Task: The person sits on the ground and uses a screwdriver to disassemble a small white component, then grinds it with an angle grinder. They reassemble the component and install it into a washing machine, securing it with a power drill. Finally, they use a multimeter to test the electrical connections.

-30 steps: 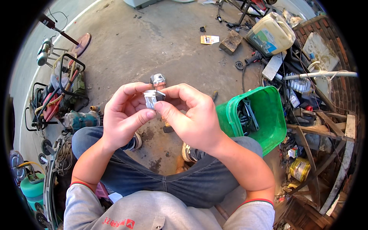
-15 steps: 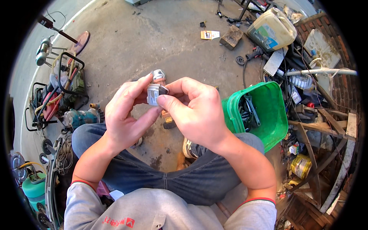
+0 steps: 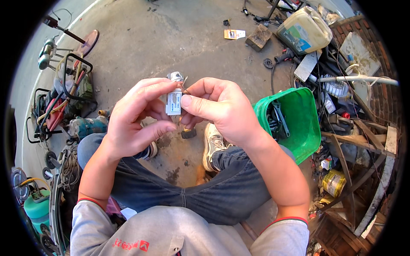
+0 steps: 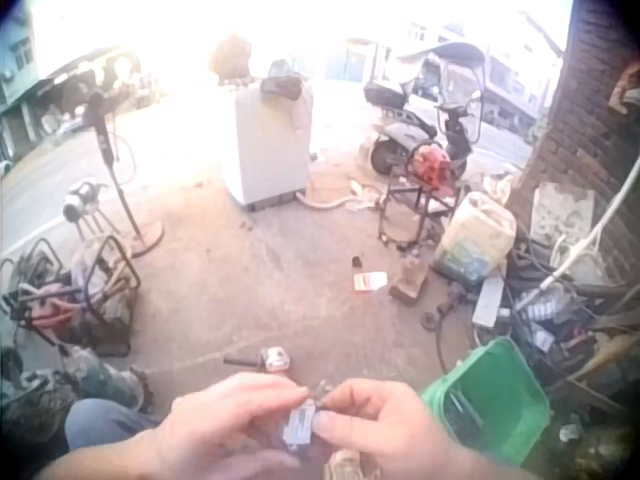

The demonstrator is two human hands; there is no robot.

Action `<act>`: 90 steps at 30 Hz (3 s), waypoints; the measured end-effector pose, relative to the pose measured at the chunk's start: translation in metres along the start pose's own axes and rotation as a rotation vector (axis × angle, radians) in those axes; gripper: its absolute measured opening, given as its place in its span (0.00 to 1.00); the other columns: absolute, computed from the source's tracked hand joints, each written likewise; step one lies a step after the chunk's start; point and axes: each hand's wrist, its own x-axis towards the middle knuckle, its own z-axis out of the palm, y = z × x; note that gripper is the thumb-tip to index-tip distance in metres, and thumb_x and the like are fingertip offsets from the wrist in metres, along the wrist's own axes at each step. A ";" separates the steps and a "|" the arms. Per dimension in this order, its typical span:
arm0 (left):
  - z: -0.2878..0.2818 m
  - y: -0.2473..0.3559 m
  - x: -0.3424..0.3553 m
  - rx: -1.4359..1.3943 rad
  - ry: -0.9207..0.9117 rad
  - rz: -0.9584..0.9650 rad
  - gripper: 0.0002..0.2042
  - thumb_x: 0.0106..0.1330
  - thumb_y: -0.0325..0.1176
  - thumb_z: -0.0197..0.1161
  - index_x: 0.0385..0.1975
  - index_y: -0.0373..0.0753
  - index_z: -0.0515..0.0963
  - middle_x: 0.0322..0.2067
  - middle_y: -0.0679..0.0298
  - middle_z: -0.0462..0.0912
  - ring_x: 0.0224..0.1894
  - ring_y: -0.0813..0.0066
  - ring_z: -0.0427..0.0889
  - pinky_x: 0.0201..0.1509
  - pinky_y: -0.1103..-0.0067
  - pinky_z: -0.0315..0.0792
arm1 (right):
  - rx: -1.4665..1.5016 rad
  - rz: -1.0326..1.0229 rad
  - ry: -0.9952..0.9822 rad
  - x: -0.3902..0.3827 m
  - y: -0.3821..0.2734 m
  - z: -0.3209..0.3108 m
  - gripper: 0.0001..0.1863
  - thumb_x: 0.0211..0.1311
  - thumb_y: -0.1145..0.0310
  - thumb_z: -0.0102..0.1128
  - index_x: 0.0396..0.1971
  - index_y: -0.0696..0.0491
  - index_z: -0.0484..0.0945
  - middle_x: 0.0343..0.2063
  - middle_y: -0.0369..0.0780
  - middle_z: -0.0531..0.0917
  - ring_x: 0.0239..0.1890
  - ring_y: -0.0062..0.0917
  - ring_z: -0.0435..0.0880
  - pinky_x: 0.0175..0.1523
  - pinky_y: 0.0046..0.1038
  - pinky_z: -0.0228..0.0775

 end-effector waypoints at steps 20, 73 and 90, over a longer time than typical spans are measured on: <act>0.011 -0.011 -0.004 -0.260 0.122 -0.055 0.20 0.54 0.17 0.65 0.48 0.30 0.72 0.43 0.58 0.76 0.37 0.76 0.81 0.45 0.81 0.78 | -0.068 -0.104 0.127 -0.007 -0.004 0.016 0.09 0.63 0.74 0.57 0.38 0.65 0.75 0.32 0.42 0.82 0.31 0.19 0.81 0.36 0.21 0.75; 0.034 -0.026 -0.008 -0.173 0.258 0.008 0.27 0.56 0.18 0.66 0.58 0.31 0.66 0.48 0.54 0.78 0.48 0.71 0.80 0.50 0.77 0.77 | -0.632 -0.558 0.321 -0.004 0.015 0.026 0.05 0.55 0.78 0.60 0.30 0.63 0.75 0.26 0.49 0.81 0.26 0.36 0.82 0.31 0.31 0.72; 0.032 -0.029 -0.011 -0.273 0.173 -0.059 0.26 0.57 0.19 0.65 0.58 0.32 0.68 0.47 0.58 0.80 0.46 0.77 0.79 0.51 0.79 0.74 | -0.675 -0.392 0.293 -0.011 0.001 0.024 0.04 0.53 0.79 0.60 0.28 0.63 0.77 0.25 0.50 0.82 0.29 0.37 0.84 0.33 0.31 0.74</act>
